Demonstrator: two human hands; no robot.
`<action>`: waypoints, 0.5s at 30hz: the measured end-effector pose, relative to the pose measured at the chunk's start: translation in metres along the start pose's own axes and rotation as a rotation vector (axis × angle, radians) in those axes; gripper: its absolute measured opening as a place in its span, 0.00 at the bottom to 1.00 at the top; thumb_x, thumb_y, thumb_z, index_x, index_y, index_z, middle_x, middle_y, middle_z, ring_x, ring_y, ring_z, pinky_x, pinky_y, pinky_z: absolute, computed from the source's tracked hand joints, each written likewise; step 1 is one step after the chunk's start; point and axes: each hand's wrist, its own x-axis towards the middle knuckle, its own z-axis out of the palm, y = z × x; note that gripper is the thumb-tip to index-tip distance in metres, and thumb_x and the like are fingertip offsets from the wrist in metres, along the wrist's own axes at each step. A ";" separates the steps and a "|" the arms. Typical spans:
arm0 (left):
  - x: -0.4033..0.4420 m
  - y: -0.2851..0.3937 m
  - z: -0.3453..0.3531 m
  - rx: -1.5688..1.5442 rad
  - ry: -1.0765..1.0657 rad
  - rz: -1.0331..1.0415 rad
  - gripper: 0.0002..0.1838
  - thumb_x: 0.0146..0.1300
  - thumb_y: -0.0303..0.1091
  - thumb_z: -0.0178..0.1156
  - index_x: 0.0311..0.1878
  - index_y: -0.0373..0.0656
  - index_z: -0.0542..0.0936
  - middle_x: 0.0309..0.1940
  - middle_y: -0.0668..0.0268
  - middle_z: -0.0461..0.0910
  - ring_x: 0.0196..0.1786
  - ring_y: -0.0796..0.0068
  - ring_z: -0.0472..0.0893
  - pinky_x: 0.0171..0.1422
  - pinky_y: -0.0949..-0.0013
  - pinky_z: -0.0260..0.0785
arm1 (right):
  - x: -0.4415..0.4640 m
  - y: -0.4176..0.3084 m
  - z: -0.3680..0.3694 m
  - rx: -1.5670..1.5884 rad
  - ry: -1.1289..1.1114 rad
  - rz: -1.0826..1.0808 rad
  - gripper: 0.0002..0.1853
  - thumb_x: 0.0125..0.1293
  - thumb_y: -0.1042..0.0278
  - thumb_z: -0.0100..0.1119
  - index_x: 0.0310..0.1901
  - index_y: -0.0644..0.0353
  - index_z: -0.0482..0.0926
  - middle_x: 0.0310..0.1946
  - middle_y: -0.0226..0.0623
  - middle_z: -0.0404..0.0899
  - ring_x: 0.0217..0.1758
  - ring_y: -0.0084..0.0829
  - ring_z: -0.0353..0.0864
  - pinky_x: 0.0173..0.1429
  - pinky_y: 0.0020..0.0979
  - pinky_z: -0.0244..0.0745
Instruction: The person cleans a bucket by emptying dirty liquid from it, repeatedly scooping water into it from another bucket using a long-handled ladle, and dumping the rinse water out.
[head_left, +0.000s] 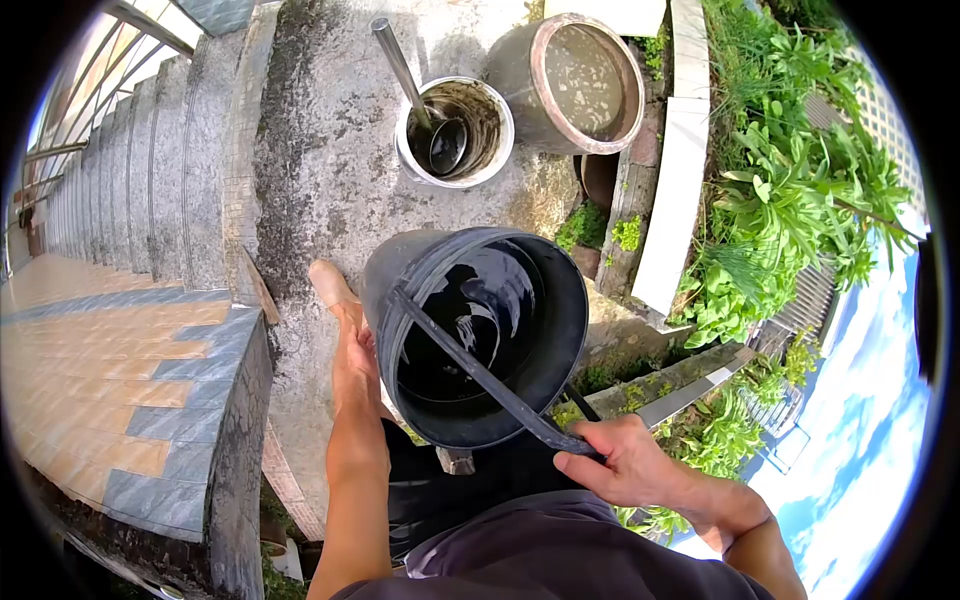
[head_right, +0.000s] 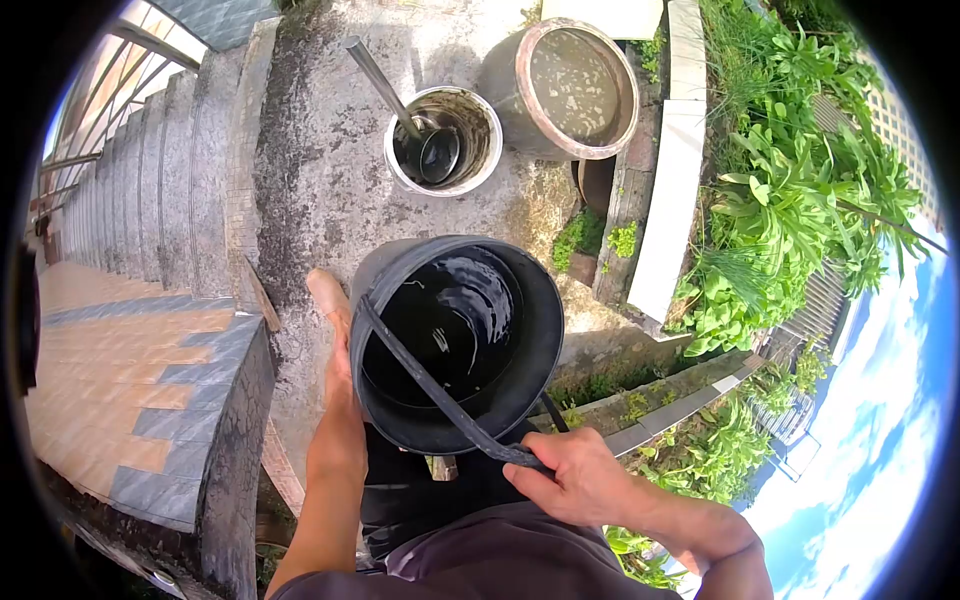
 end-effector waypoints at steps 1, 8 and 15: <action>0.006 -0.004 -0.005 0.016 0.052 0.020 0.32 0.72 0.59 0.42 0.63 0.39 0.72 0.56 0.61 0.76 0.53 0.63 0.74 0.57 0.62 0.68 | 0.004 -0.001 -0.002 -0.022 -0.014 0.018 0.15 0.61 0.65 0.63 0.24 0.65 0.72 0.15 0.47 0.70 0.18 0.49 0.72 0.24 0.42 0.66; 0.028 -0.040 -0.015 0.305 0.403 0.121 0.35 0.70 0.65 0.40 0.60 0.41 0.74 0.50 0.66 0.76 0.44 0.69 0.70 0.49 0.63 0.66 | 0.046 0.009 -0.008 -0.174 0.071 -0.014 0.12 0.60 0.65 0.63 0.25 0.64 0.75 0.16 0.48 0.73 0.20 0.50 0.75 0.26 0.41 0.70; 0.022 -0.050 -0.006 0.355 0.333 0.061 0.37 0.69 0.68 0.37 0.57 0.43 0.75 0.45 0.69 0.76 0.38 0.74 0.67 0.42 0.65 0.64 | 0.105 0.034 -0.017 -0.290 0.113 -0.007 0.14 0.61 0.64 0.60 0.25 0.66 0.72 0.17 0.53 0.73 0.23 0.53 0.76 0.29 0.44 0.70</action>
